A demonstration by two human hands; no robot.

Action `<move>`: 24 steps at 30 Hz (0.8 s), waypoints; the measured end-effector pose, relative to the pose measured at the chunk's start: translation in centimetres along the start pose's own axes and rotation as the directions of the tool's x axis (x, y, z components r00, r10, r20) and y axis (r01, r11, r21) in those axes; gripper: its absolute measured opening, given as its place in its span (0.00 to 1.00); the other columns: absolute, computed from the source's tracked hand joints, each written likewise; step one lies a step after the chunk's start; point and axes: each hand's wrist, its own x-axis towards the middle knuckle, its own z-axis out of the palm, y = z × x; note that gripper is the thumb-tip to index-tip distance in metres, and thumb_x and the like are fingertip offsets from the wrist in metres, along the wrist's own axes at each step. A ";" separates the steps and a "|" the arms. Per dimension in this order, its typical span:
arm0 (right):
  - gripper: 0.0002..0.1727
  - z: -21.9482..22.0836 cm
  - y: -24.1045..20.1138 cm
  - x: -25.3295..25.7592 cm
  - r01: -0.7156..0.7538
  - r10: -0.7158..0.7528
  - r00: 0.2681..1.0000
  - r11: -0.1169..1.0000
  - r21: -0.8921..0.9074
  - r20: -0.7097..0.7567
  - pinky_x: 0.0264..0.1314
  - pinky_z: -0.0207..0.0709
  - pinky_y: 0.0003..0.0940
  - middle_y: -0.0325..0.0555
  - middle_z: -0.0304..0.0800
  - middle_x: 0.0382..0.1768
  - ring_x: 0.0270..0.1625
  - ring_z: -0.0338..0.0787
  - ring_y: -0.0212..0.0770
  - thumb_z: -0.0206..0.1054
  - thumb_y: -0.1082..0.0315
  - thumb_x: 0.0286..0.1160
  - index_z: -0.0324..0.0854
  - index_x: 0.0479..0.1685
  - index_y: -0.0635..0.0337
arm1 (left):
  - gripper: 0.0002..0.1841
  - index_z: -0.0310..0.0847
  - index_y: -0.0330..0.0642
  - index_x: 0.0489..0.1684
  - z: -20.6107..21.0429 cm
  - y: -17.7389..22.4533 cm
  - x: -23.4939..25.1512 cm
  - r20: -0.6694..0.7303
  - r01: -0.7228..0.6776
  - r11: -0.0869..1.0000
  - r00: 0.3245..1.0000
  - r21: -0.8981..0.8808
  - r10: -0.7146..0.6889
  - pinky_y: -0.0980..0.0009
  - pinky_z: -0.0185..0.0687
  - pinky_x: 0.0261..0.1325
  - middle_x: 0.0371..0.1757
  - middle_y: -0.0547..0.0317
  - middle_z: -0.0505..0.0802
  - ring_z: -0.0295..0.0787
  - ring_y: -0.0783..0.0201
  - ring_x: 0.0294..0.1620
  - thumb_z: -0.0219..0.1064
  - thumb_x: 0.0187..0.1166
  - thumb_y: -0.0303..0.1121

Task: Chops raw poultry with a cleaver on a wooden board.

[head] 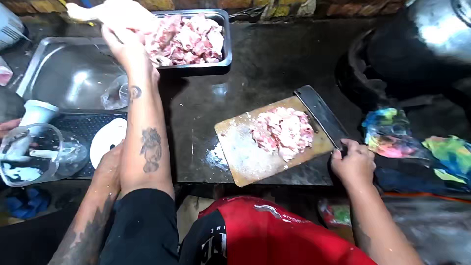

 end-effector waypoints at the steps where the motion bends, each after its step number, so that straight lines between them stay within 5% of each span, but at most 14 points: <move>1: 0.24 0.0 0.4 0.0 0.017 -0.017 1.000 1.000 0.005 0.006 0.73 0.65 0.76 0.81 0.75 0.72 0.77 0.72 0.81 0.59 0.66 0.86 0.75 0.78 0.68 | 0.39 0.49 0.40 0.89 0.8 0.6 -3.2 0.107 0.054 0.999 0.993 0.004 -0.054 0.63 0.92 0.51 0.69 0.44 0.80 0.89 0.59 0.56 0.62 0.76 0.17; 6: 0.31 -0.5 1.3 0.5 -0.002 0.001 0.998 1.000 0.024 0.055 0.75 0.68 0.71 0.80 0.77 0.71 0.75 0.77 0.77 0.64 0.63 0.82 0.69 0.84 0.66 | 0.35 0.52 0.47 0.83 2.9 1.6 -17.5 0.413 0.327 0.940 0.847 0.096 -0.336 0.65 0.90 0.36 0.55 0.51 0.84 0.89 0.63 0.37 0.61 0.76 0.18; 9: 0.33 -2.2 0.9 0.6 -0.049 0.037 0.989 0.996 0.081 0.145 0.76 0.69 0.70 0.77 0.82 0.68 0.73 0.82 0.74 0.59 0.63 0.86 0.62 0.89 0.65 | 0.33 0.56 0.47 0.81 1.8 -1.3 -22.8 0.472 0.452 0.877 0.744 0.164 -0.473 0.59 0.91 0.37 0.52 0.47 0.88 0.92 0.58 0.38 0.63 0.76 0.18; 11: 0.27 -3.4 1.5 0.9 -0.081 0.035 0.981 0.968 0.236 0.191 0.72 0.70 0.71 0.78 0.83 0.65 0.69 0.84 0.73 0.57 0.66 0.89 0.69 0.84 0.66 | 0.32 0.57 0.45 0.81 0.5 -3.6 -24.8 0.478 0.465 0.827 0.676 0.314 -0.561 0.58 0.90 0.38 0.52 0.45 0.89 0.91 0.56 0.38 0.63 0.77 0.18; 14: 0.21 -4.0 2.6 0.5 -0.063 -0.024 0.982 0.891 0.450 0.185 0.47 0.81 0.50 0.65 0.85 0.49 0.39 0.86 0.50 0.53 0.66 0.92 0.73 0.76 0.68 | 0.32 0.65 0.39 0.78 -1.1 -4.9 -25.1 0.480 0.222 0.783 0.684 0.581 -0.550 0.51 0.88 0.54 0.64 0.41 0.86 0.90 0.51 0.54 0.73 0.72 0.23; 16: 0.19 -4.7 1.7 -1.3 -0.047 -0.070 0.979 0.833 0.551 0.189 0.37 0.82 0.35 0.54 0.83 0.39 0.29 0.83 0.36 0.56 0.67 0.92 0.72 0.74 0.68 | 0.34 0.75 0.36 0.70 -1.5 -4.7 -24.3 0.517 -0.013 0.741 0.725 0.671 -0.455 0.40 0.77 0.72 0.74 0.36 0.78 0.78 0.42 0.72 0.83 0.61 0.31; 17: 0.19 -5.1 0.9 -2.3 -0.051 -0.101 0.970 0.803 0.594 0.220 0.33 0.82 0.28 0.46 0.82 0.34 0.26 0.82 0.29 0.55 0.67 0.92 0.71 0.74 0.67 | 0.37 0.76 0.36 0.69 -1.6 -4.7 -23.9 0.535 -0.063 0.733 0.726 0.677 -0.432 0.38 0.76 0.71 0.71 0.35 0.80 0.79 0.40 0.71 0.87 0.56 0.35; 19: 0.15 -5.4 -0.7 -4.0 -0.078 -0.184 0.935 0.726 0.683 0.303 0.27 0.82 0.22 0.36 0.80 0.25 0.21 0.83 0.25 0.53 0.69 0.92 0.71 0.70 0.65 | 0.47 0.70 0.41 0.75 -1.4 -4.6 -23.5 0.573 -0.073 0.748 0.692 0.660 -0.438 0.41 0.82 0.68 0.65 0.39 0.87 0.87 0.44 0.65 0.91 0.49 0.39; 21: 0.12 -5.3 -2.0 -5.3 -0.114 -0.260 0.885 0.685 0.720 0.387 0.24 0.82 0.22 0.33 0.80 0.21 0.19 0.83 0.26 0.52 0.71 0.92 0.73 0.66 0.64 | 0.54 0.67 0.47 0.84 -0.9 -4.4 -23.4 0.616 -0.175 0.709 0.659 0.683 -0.431 0.37 0.79 0.72 0.70 0.39 0.86 0.85 0.42 0.70 0.92 0.48 0.40; 24: 0.13 -4.3 -3.2 -6.2 -0.129 -0.340 0.803 0.703 0.700 0.489 0.25 0.82 0.23 0.35 0.80 0.22 0.20 0.83 0.27 0.53 0.71 0.91 0.74 0.66 0.64 | 0.44 0.76 0.45 0.77 -0.6 -4.4 -23.3 0.636 -0.296 0.638 0.659 0.710 -0.402 0.35 0.76 0.73 0.67 0.37 0.87 0.84 0.39 0.70 0.91 0.53 0.41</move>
